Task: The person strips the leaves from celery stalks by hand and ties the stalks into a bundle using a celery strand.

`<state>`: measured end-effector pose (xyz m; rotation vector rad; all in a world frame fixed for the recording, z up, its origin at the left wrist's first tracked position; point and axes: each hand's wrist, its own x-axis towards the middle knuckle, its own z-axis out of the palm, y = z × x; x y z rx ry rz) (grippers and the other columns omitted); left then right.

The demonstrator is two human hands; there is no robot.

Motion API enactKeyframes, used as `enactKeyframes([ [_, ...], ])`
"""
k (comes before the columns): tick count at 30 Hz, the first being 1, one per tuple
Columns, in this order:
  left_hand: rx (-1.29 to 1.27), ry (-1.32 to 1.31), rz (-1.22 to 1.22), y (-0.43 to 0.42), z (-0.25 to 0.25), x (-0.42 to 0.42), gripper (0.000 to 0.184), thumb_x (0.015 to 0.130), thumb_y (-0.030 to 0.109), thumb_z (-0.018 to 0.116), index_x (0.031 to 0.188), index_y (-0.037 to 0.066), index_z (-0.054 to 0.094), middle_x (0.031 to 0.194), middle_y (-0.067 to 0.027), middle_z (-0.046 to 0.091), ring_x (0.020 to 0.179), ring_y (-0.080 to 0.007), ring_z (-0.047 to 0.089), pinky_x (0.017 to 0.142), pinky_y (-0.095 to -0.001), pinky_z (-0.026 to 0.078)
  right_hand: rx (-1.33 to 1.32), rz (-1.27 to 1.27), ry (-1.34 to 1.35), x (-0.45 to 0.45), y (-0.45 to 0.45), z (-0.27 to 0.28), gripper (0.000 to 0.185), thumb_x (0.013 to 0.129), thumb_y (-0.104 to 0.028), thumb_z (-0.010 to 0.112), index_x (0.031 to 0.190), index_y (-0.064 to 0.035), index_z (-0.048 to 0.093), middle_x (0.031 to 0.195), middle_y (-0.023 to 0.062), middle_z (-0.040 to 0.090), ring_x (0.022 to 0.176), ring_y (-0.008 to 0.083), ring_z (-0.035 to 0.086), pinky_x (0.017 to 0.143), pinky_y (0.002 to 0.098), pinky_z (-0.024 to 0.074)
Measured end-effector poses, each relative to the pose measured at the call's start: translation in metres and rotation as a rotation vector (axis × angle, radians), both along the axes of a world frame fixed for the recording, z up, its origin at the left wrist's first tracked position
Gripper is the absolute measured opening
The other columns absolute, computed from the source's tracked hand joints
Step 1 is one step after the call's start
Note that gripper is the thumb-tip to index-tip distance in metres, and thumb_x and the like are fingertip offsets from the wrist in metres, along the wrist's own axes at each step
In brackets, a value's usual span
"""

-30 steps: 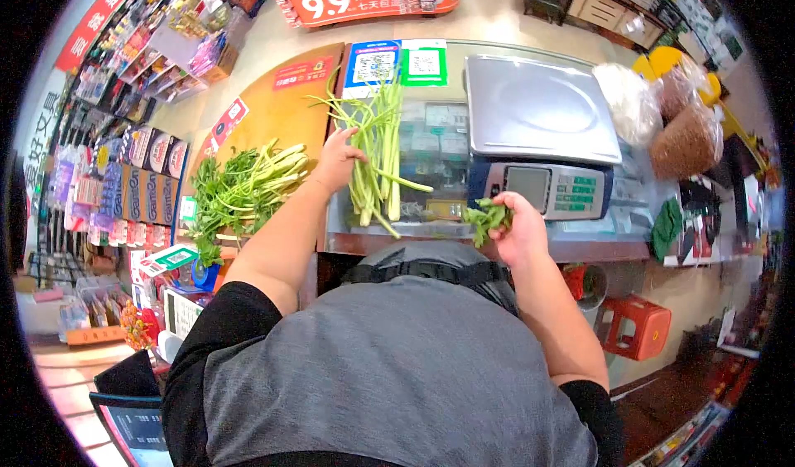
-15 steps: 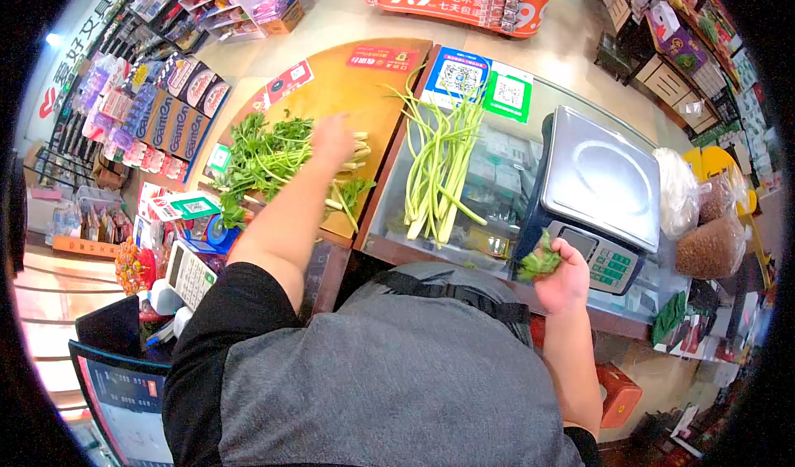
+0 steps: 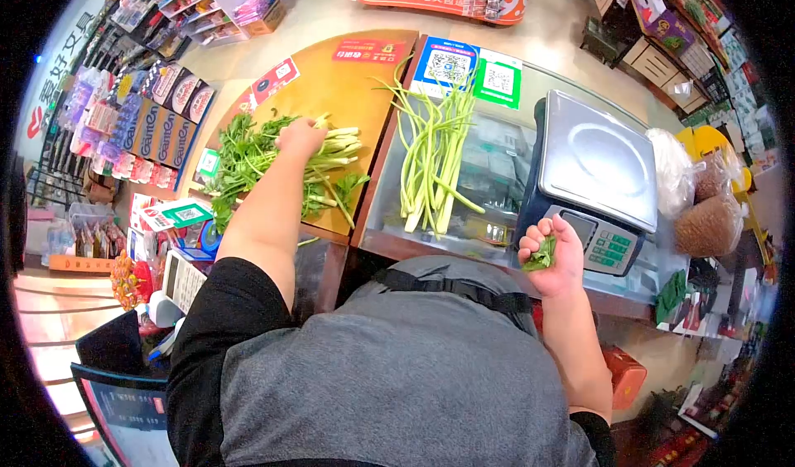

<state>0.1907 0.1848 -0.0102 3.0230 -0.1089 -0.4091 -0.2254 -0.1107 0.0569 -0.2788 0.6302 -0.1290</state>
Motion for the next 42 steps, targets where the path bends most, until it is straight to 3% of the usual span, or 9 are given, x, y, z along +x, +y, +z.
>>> enactKeyframes([
  [3, -0.163, 0.163, 0.069, -0.002, 0.010, 0.003, 0.060, 0.085, 0.060, 0.051, 0.121, 0.014, 0.064, 0.126, -0.0115, 0.061, 0.120, -0.0307, 0.054, 0.102, -0.0488, 0.034, -0.038, -0.023, 0.024, -0.009, -0.002, -0.001, 0.029, 0.093, -0.031, 0.049, 0.073, -0.0109, 0.045, 0.066, 0.0022, 0.042, 0.060, 0.0167, 0.043, 0.056, 0.0308, 0.0399],
  [6, -0.294, 0.099, 0.068, 0.012, -0.061, 0.057, 0.056, 0.086, 0.056, 0.050, 0.119, 0.013, 0.065, 0.126, -0.0120, 0.061, 0.118, -0.0331, 0.055, 0.103, -0.0528, 0.033, -0.065, -0.062, 0.071, -0.018, -0.002, -0.002, 0.029, 0.093, -0.030, 0.049, 0.072, -0.0114, 0.045, 0.065, 0.0021, 0.041, 0.059, 0.0166, 0.041, 0.055, 0.0308, 0.0385],
  [8, -0.144, 0.107, -0.081, 0.014, -0.052, 0.054, 0.055, 0.088, 0.054, 0.048, 0.118, 0.011, 0.064, 0.125, -0.0148, 0.060, 0.117, -0.0344, 0.055, 0.101, -0.0513, 0.035, -0.068, -0.083, 0.073, -0.025, 0.000, -0.006, 0.028, 0.093, -0.030, 0.049, 0.072, -0.0117, 0.045, 0.064, 0.0020, 0.041, 0.059, 0.0166, 0.042, 0.055, 0.0309, 0.0386],
  [12, -0.229, -0.110, 0.111, 0.003, 0.005, 0.004, 0.053, 0.092, 0.049, 0.041, 0.112, 0.007, 0.066, 0.115, -0.0187, 0.064, 0.109, -0.0354, 0.059, 0.094, -0.0449, 0.043, -0.097, -0.080, 0.103, -0.029, -0.001, -0.007, 0.028, 0.092, -0.030, 0.050, 0.072, -0.0121, 0.045, 0.063, 0.0017, 0.040, 0.058, 0.0166, 0.042, 0.055, 0.0312, 0.0387],
  [17, -0.954, -0.572, -0.017, 0.030, 0.045, 0.037, 0.041, 0.094, 0.039, 0.051, 0.099, 0.003, 0.071, 0.093, -0.0136, 0.071, 0.084, -0.0274, 0.065, 0.078, -0.0352, 0.048, -0.103, -0.056, 0.097, -0.028, -0.001, 0.000, 0.029, 0.092, -0.030, 0.052, 0.070, -0.0123, 0.045, 0.063, 0.0015, 0.041, 0.058, 0.0168, 0.042, 0.054, 0.0311, 0.0389],
  [19, -1.149, -0.730, -0.064, 0.016, 0.116, 0.002, 0.034, 0.094, 0.032, 0.057, 0.097, 0.000, 0.071, 0.089, -0.0067, 0.071, 0.076, -0.0203, 0.062, 0.072, -0.0330, 0.047, -0.108, -0.025, 0.076, -0.026, -0.002, -0.003, 0.030, 0.092, -0.030, 0.052, 0.069, -0.0123, 0.045, 0.064, 0.0017, 0.042, 0.058, 0.0170, 0.043, 0.054, 0.0314, 0.0397],
  [27, -1.651, -0.537, -0.326, 0.017, 0.253, -0.055, 0.027, 0.097, 0.023, 0.058, 0.105, -0.001, 0.068, 0.075, 0.0002, 0.060, 0.062, -0.0037, 0.048, 0.060, -0.0194, 0.041, -0.114, 0.114, 0.070, -0.003, 0.011, 0.005, 0.032, 0.095, -0.032, 0.051, 0.071, -0.0121, 0.046, 0.071, 0.0042, 0.050, 0.066, 0.0203, 0.055, 0.056, 0.0322, 0.0485],
  [35, -1.595, -0.534, -0.303, 0.027, 0.280, -0.044, 0.025, 0.098, 0.020, 0.054, 0.110, 0.001, 0.065, 0.082, -0.0012, 0.064, 0.064, -0.0066, 0.054, 0.059, -0.0205, 0.044, -0.128, 0.228, 0.028, -0.003, 0.016, 0.008, 0.027, 0.097, -0.031, 0.050, 0.079, -0.0110, 0.050, 0.075, 0.0048, 0.054, 0.059, 0.0163, 0.047, 0.046, 0.0268, 0.0381],
  [42, -1.512, -0.885, -0.250, 0.049, 0.308, -0.083, 0.024, 0.098, 0.019, 0.054, 0.108, 0.001, 0.067, 0.082, -0.0014, 0.065, 0.063, -0.0035, 0.053, 0.054, -0.0187, 0.043, -0.130, 0.176, 0.092, -0.024, 0.007, -0.004, 0.027, 0.096, -0.033, 0.051, 0.078, -0.0128, 0.049, 0.073, 0.0034, 0.054, 0.057, 0.0149, 0.045, 0.047, 0.0272, 0.0367],
])
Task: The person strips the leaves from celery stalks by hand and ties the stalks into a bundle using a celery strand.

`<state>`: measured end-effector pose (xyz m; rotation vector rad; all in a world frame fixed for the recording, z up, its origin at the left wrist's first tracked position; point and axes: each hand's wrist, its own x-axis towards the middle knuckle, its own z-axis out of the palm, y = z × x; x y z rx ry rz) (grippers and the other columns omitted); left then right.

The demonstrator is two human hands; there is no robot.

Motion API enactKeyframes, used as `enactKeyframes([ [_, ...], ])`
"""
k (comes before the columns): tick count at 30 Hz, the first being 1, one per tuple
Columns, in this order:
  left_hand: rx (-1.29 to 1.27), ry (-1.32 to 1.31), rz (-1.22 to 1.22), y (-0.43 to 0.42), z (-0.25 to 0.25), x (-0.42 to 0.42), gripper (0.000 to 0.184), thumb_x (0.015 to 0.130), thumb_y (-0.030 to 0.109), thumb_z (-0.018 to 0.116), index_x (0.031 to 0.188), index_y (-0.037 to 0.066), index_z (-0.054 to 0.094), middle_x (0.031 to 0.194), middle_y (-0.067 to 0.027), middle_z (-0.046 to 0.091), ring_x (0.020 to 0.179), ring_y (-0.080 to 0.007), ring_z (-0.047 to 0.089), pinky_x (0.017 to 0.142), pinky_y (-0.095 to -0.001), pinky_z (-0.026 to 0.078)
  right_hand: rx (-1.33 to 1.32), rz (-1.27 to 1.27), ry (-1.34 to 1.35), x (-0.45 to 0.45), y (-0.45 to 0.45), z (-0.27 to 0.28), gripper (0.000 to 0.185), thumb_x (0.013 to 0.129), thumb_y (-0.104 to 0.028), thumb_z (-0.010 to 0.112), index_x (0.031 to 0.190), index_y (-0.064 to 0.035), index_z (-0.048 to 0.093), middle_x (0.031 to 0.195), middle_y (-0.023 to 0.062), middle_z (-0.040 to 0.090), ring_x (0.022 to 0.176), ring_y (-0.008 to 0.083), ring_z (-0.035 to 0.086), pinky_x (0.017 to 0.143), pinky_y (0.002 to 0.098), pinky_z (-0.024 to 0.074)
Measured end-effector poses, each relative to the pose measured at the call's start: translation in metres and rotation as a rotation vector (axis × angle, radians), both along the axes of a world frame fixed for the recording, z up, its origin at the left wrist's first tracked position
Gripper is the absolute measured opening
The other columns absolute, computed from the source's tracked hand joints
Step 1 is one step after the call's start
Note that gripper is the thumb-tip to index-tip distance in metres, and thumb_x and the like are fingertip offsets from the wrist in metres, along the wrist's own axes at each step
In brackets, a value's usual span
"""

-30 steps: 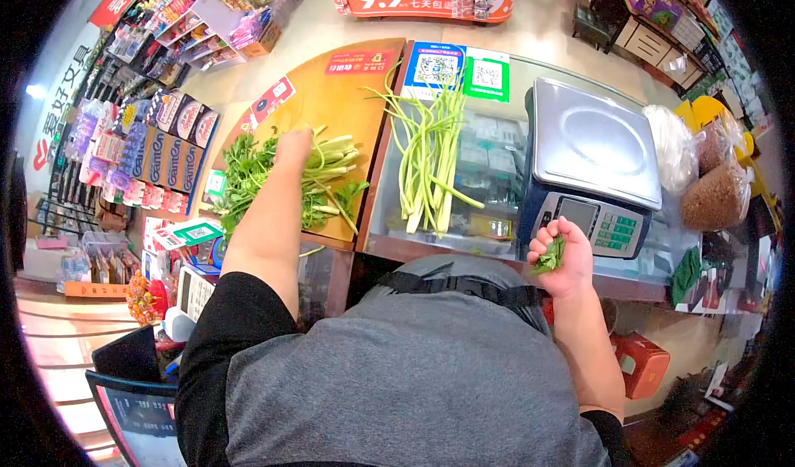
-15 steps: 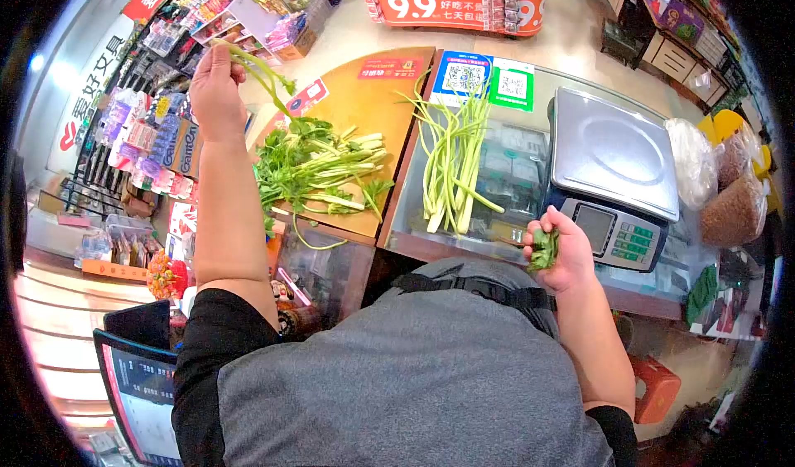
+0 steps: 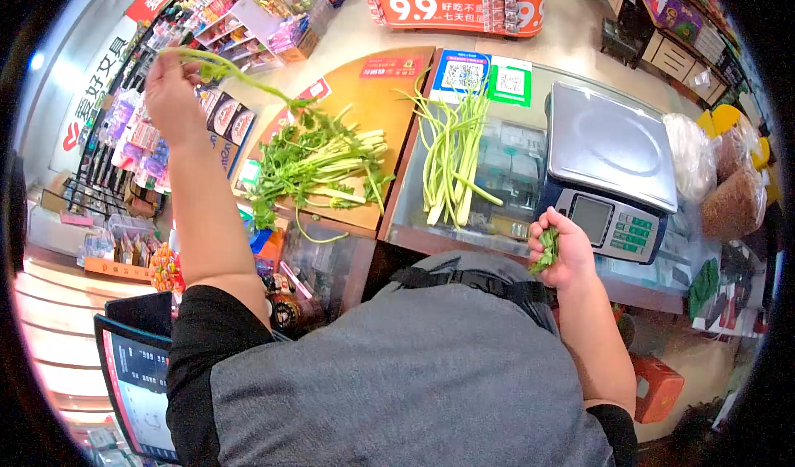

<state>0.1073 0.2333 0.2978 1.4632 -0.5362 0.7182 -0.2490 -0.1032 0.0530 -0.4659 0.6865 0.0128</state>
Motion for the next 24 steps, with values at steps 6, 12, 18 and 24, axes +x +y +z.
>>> enactKeyframes([
  [6, 0.083, 0.031, -0.005, 0.010, -0.011, 0.023, 0.025, 0.098, 0.020, 0.054, 0.108, 0.001, 0.066, 0.080, -0.0026, 0.065, 0.063, -0.0070, 0.056, 0.058, -0.0201, 0.045, -0.054, 0.024, -0.026, 0.003, 0.003, 0.003, 0.025, 0.096, -0.032, 0.050, 0.079, -0.0135, 0.050, 0.072, 0.0019, 0.053, 0.055, 0.0150, 0.047, 0.047, 0.0278, 0.0388],
  [12, 0.120, -0.152, 0.169, 0.009, 0.008, -0.011, 0.025, 0.098, 0.020, 0.053, 0.108, 0.001, 0.067, 0.078, -0.0015, 0.064, 0.061, -0.0048, 0.051, 0.055, -0.0199, 0.040, -0.006, 0.029, -0.035, -0.001, 0.006, -0.001, 0.025, 0.095, -0.033, 0.051, 0.080, -0.0132, 0.052, 0.072, 0.0023, 0.056, 0.055, 0.0159, 0.049, 0.047, 0.0298, 0.0401],
  [18, 0.052, 0.038, -0.200, -0.019, -0.017, -0.003, 0.025, 0.098, 0.018, 0.053, 0.105, -0.003, 0.064, 0.082, -0.0041, 0.063, 0.067, -0.0099, 0.058, 0.064, -0.0230, 0.048, -0.087, 0.125, -0.048, 0.014, 0.019, 0.012, 0.017, 0.093, -0.026, 0.053, 0.083, -0.0114, 0.054, 0.066, -0.0003, 0.053, 0.051, 0.0128, 0.047, 0.044, 0.0259, 0.0375],
  [24, -0.218, 0.189, -0.677, -0.092, -0.045, -0.068, 0.022, 0.097, 0.013, 0.055, 0.109, -0.005, 0.060, 0.089, -0.0080, 0.065, 0.076, -0.0147, 0.064, 0.072, -0.0250, 0.053, -0.222, 0.281, -0.239, 0.060, 0.049, 0.070, 0.017, 0.093, -0.019, 0.053, 0.098, -0.0040, 0.059, 0.059, -0.0039, 0.046, 0.049, 0.0077, 0.040, 0.044, 0.0232, 0.0308],
])
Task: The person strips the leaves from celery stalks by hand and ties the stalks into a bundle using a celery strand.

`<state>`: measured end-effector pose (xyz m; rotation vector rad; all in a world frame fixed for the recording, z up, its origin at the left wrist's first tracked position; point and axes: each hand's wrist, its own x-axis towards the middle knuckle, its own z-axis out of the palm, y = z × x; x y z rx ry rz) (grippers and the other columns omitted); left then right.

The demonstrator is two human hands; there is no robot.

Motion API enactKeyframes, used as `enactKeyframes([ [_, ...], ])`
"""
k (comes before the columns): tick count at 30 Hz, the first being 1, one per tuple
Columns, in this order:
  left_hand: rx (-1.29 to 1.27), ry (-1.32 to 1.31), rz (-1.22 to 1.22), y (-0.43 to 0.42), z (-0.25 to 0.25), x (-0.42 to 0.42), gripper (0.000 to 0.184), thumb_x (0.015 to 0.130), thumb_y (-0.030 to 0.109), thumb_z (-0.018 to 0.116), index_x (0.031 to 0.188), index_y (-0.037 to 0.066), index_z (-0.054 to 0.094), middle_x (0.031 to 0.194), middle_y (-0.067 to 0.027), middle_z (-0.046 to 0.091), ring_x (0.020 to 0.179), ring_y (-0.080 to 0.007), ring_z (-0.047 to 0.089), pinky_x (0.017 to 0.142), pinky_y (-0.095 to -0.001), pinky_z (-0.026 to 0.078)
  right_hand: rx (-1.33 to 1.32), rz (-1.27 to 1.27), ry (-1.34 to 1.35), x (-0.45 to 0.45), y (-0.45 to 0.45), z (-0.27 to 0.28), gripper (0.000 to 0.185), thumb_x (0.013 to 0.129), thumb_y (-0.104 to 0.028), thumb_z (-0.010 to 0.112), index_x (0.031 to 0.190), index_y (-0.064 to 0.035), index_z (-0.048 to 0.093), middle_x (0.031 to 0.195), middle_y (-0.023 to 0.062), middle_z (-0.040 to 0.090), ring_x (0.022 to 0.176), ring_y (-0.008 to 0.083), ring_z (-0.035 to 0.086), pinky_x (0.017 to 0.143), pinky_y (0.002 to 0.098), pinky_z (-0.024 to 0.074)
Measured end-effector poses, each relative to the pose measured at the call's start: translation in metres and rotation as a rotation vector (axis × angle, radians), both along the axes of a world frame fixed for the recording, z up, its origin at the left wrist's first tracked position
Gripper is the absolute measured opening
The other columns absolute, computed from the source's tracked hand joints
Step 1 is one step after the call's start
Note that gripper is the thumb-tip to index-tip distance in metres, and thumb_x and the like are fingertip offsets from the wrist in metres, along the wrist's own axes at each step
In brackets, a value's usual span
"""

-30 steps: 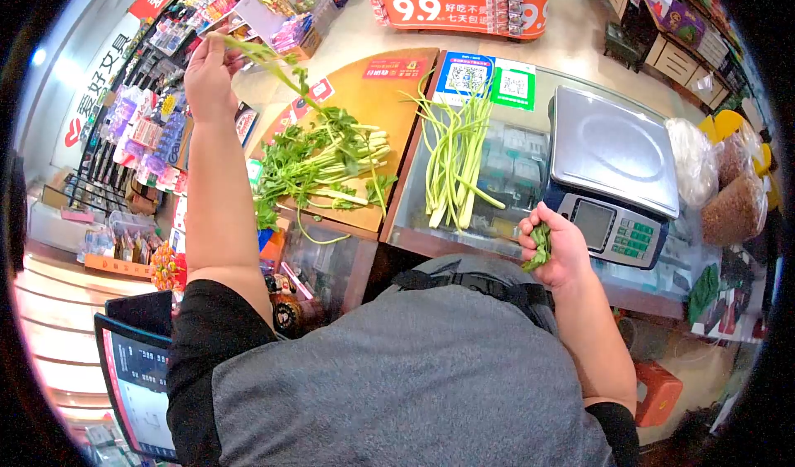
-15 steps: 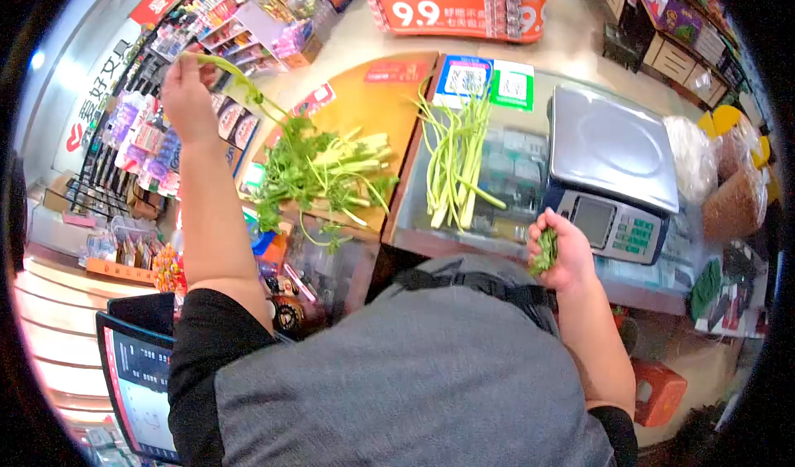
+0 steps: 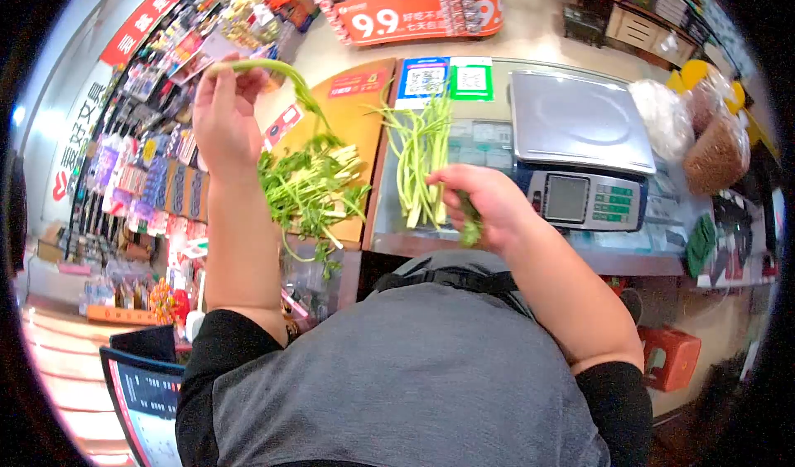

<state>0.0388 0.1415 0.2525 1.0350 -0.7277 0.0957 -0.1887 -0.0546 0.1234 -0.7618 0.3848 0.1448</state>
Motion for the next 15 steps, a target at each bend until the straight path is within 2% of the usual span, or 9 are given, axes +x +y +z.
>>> enactKeyframes([
  [2, 0.018, 0.021, -0.084, -0.018, -0.011, -0.023, 0.019, 0.097, 0.012, 0.055, 0.107, -0.003, 0.061, 0.096, -0.0088, 0.065, 0.077, -0.0152, 0.064, 0.073, -0.0272, 0.053, -0.191, -0.088, -0.086, 0.012, 0.006, 0.029, 0.017, 0.093, -0.017, 0.056, 0.100, -0.0024, 0.061, 0.060, -0.0038, 0.045, 0.049, 0.0076, 0.039, 0.044, 0.0233, 0.0297],
  [3, 0.029, 0.034, -0.123, -0.025, -0.016, -0.033, 0.017, 0.097, 0.011, 0.055, 0.107, -0.002, 0.061, 0.099, -0.0092, 0.065, 0.078, -0.0155, 0.064, 0.073, -0.0283, 0.053, -0.328, -0.118, -0.110, 0.017, 0.005, 0.037, 0.018, 0.092, -0.018, 0.058, 0.100, -0.0026, 0.063, 0.062, -0.0033, 0.048, 0.053, 0.0061, 0.043, 0.047, 0.0229, 0.0336],
  [6, 0.198, -0.019, -0.062, -0.039, -0.026, -0.057, 0.017, 0.096, 0.011, 0.056, 0.106, -0.001, 0.061, 0.097, -0.0080, 0.065, 0.075, -0.0128, 0.063, 0.070, -0.0255, 0.052, -0.650, -0.305, -0.194, 0.026, 0.006, 0.049, 0.019, 0.092, -0.015, 0.060, 0.106, -0.0026, 0.060, 0.066, -0.0086, 0.046, 0.053, 0.0018, 0.036, 0.047, 0.0197, 0.0294],
  [7, 0.260, -0.045, -0.049, -0.045, -0.026, -0.067, 0.017, 0.095, 0.010, 0.058, 0.106, -0.001, 0.061, 0.094, -0.0063, 0.065, 0.073, -0.0099, 0.060, 0.068, -0.0223, 0.050, -0.681, -0.348, -0.230, 0.024, 0.003, 0.049, 0.016, 0.092, -0.013, 0.060, 0.104, -0.0034, 0.062, 0.071, -0.0088, 0.050, 0.059, 0.0007, 0.037, 0.051, 0.0182, 0.0302],
  [10, 0.319, -0.149, -0.040, -0.061, -0.031, -0.084, 0.016, 0.093, 0.010, 0.061, 0.105, -0.001, 0.062, 0.092, -0.0042, 0.064, 0.071, -0.0069, 0.056, 0.066, -0.0201, 0.047, -0.886, -0.460, -0.319, 0.025, -0.002, 0.034, 0.013, 0.091, -0.012, 0.061, 0.101, -0.0039, 0.063, 0.076, -0.0070, 0.052, 0.065, 0.0012, 0.041, 0.056, 0.0173, 0.0325],
  [11, 0.337, -0.143, -0.025, -0.065, -0.030, -0.089, 0.015, 0.088, 0.004, 0.068, 0.102, 0.000, 0.063, 0.087, -0.0010, 0.064, 0.071, -0.0045, 0.056, 0.065, -0.0187, 0.046, -0.892, -0.475, -0.274, 0.019, -0.001, 0.034, 0.010, 0.090, -0.011, 0.062, 0.097, -0.0032, 0.063, 0.079, -0.0060, 0.054, 0.070, 0.0017, 0.045, 0.061, 0.0177, 0.0354],
  [15, 0.300, -0.129, -0.078, -0.081, -0.038, -0.095, 0.018, 0.083, 0.005, 0.073, 0.096, 0.001, 0.061, 0.080, 0.0022, 0.061, 0.069, -0.0036, 0.054, 0.061, -0.0182, 0.044, -0.933, -0.566, -0.307, 0.012, 0.001, 0.019, 0.012, 0.087, -0.013, 0.063, 0.091, -0.0018, 0.063, 0.070, -0.0007, 0.056, 0.063, 0.0060, 0.048, 0.057, 0.0237, 0.0402],
])
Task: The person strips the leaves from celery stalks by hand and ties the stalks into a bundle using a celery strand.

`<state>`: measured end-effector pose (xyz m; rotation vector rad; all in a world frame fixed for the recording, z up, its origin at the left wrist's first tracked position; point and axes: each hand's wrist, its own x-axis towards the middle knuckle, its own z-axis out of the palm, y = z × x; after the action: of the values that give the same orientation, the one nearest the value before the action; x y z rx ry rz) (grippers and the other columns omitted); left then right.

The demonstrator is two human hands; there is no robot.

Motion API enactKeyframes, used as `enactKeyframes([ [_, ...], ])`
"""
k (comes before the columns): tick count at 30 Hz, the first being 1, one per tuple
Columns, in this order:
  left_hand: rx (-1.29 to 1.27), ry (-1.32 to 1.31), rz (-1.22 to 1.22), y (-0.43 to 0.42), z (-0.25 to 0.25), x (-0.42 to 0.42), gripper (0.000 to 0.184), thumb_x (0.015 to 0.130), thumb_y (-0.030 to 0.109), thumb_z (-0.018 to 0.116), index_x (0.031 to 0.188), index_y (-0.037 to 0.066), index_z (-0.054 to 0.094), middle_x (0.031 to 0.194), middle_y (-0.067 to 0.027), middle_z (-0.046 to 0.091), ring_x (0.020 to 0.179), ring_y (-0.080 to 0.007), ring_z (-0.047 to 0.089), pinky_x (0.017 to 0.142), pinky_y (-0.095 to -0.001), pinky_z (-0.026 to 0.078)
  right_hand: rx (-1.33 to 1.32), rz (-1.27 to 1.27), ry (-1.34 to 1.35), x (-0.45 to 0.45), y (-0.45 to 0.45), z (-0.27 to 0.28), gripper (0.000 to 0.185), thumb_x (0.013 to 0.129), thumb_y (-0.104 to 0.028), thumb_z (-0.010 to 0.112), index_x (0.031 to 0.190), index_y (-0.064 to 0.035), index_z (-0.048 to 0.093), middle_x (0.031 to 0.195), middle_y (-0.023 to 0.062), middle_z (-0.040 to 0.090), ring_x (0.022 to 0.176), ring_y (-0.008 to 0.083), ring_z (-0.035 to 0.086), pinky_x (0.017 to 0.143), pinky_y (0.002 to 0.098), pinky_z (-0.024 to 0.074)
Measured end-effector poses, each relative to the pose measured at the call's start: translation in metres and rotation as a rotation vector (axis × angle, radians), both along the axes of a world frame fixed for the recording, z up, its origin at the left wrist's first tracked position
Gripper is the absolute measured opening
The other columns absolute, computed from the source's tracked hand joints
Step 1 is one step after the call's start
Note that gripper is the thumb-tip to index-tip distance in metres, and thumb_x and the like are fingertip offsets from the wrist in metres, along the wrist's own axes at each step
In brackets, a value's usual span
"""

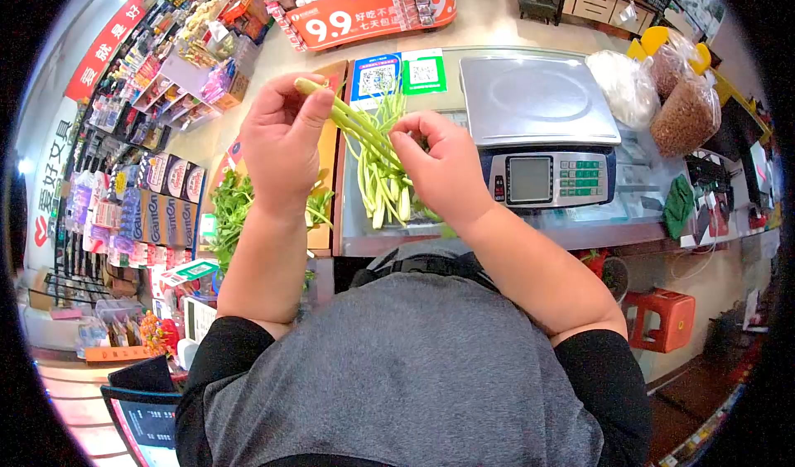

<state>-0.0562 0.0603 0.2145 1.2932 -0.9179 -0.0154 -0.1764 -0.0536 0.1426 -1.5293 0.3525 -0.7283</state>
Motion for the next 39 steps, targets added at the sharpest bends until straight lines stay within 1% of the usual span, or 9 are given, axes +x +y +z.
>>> enactKeyframes([
  [5, 0.022, 0.039, -0.060, -0.011, 0.000, -0.002, 0.019, 0.082, 0.005, 0.074, 0.094, 0.002, 0.060, 0.078, 0.0026, 0.059, 0.067, -0.0030, 0.052, 0.059, -0.0181, 0.043, -0.080, 0.020, 0.092, -0.009, 0.000, -0.001, 0.009, 0.090, -0.010, 0.063, 0.095, -0.0032, 0.063, 0.076, -0.0059, 0.053, 0.069, 0.0028, 0.044, 0.061, 0.0190, 0.0374],
  [6, 0.033, 0.038, -0.057, -0.012, 0.000, -0.002, 0.019, 0.082, 0.005, 0.075, 0.093, 0.002, 0.060, 0.077, 0.0028, 0.059, 0.066, -0.0028, 0.051, 0.059, -0.0179, 0.043, -0.113, -0.018, 0.067, -0.008, 0.001, -0.002, 0.013, 0.087, -0.014, 0.064, 0.093, -0.0020, 0.064, 0.068, 0.0020, 0.057, 0.063, 0.0072, 0.049, 0.057, 0.0242, 0.0411],
  [12, 0.003, 0.100, -0.102, -0.018, -0.003, -0.002, 0.019, 0.081, 0.006, 0.075, 0.089, 0.004, 0.058, 0.073, 0.0042, 0.057, 0.064, -0.0019, 0.049, 0.056, -0.0175, 0.040, -0.321, 0.031, 0.235, -0.008, 0.007, 0.005, 0.018, 0.085, -0.018, 0.066, 0.095, -0.0029, 0.065, 0.073, 0.0120, 0.061, 0.061, 0.0172, 0.056, 0.058, 0.0297, 0.0446],
  [18, -0.015, 0.146, -0.064, -0.019, -0.003, 0.000, 0.019, 0.083, 0.008, 0.074, 0.091, 0.004, 0.059, 0.075, 0.0017, 0.060, 0.064, -0.0035, 0.053, 0.057, -0.0181, 0.043, -0.341, -0.036, 0.080, 0.006, 0.006, -0.012, 0.018, 0.088, -0.016, 0.059, 0.095, -0.0010, 0.066, 0.078, 0.0149, 0.064, 0.066, 0.0232, 0.060, 0.062, 0.0331, 0.0469],
  [21, 0.032, 0.101, -0.037, -0.013, -0.002, 0.009, 0.014, 0.089, 0.012, 0.068, 0.094, 0.004, 0.058, 0.080, -0.0031, 0.062, 0.065, -0.0087, 0.057, 0.060, -0.0214, 0.048, -0.174, -0.001, 0.161, 0.004, 0.003, -0.013, 0.018, 0.089, -0.015, 0.056, 0.095, -0.0010, 0.067, 0.076, 0.0143, 0.064, 0.066, 0.0192, 0.060, 0.062, 0.0314, 0.0463],
  [27, 0.019, 0.130, -0.070, -0.014, -0.010, 0.004, 0.014, 0.090, 0.013, 0.067, 0.093, 0.004, 0.057, 0.077, -0.0019, 0.060, 0.063, -0.0083, 0.056, 0.059, -0.0212, 0.047, 0.052, -0.041, 0.155, 0.009, -0.003, -0.023, 0.018, 0.085, -0.013, 0.055, 0.091, -0.0017, 0.067, 0.070, 0.0059, 0.060, 0.063, 0.0111, 0.053, 0.058, 0.0281, 0.0419],
  [30, 0.044, 0.156, -0.098, -0.016, -0.016, -0.001, 0.013, 0.090, 0.013, 0.066, 0.093, 0.005, 0.057, 0.077, -0.0012, 0.059, 0.064, -0.0079, 0.056, 0.058, -0.0209, 0.047, 0.578, -0.010, 0.097, 0.012, -0.010, -0.025, 0.012, 0.081, -0.014, 0.057, 0.083, -0.0041, 0.064, 0.068, 0.0021, 0.054, 0.060, 0.0127, 0.048, 0.056, 0.0268, 0.0365],
  [33, 0.000, 0.217, -0.160, -0.017, -0.026, -0.002, 0.012, 0.092, 0.013, 0.064, 0.094, 0.005, 0.056, 0.080, -0.0018, 0.059, 0.065, -0.0092, 0.058, 0.059, -0.0224, 0.049, 0.729, -0.065, 0.017, 0.015, -0.010, -0.026, 0.008, 0.079, -0.014, 0.058, 0.075, -0.0078, 0.058, 0.070, 0.0018, 0.051, 0.060, 0.0146, 0.043, 0.056, 0.0274, 0.0329],
  [39, -0.246, 0.296, -0.135, -0.010, -0.012, 0.008, 0.012, 0.093, 0.014, 0.063, 0.096, 0.005, 0.054, 0.081, -0.0027, 0.059, 0.066, -0.0117, 0.061, 0.063, -0.0245, 0.052, 1.239, 0.014, 0.122, 0.000, -0.010, -0.032, 0.015, 0.084, -0.015, 0.048, 0.072, -0.0085, 0.054, 0.068, 0.0044, 0.052, 0.062, 0.0191, 0.049, 0.059, 0.0323, 0.0418],
])
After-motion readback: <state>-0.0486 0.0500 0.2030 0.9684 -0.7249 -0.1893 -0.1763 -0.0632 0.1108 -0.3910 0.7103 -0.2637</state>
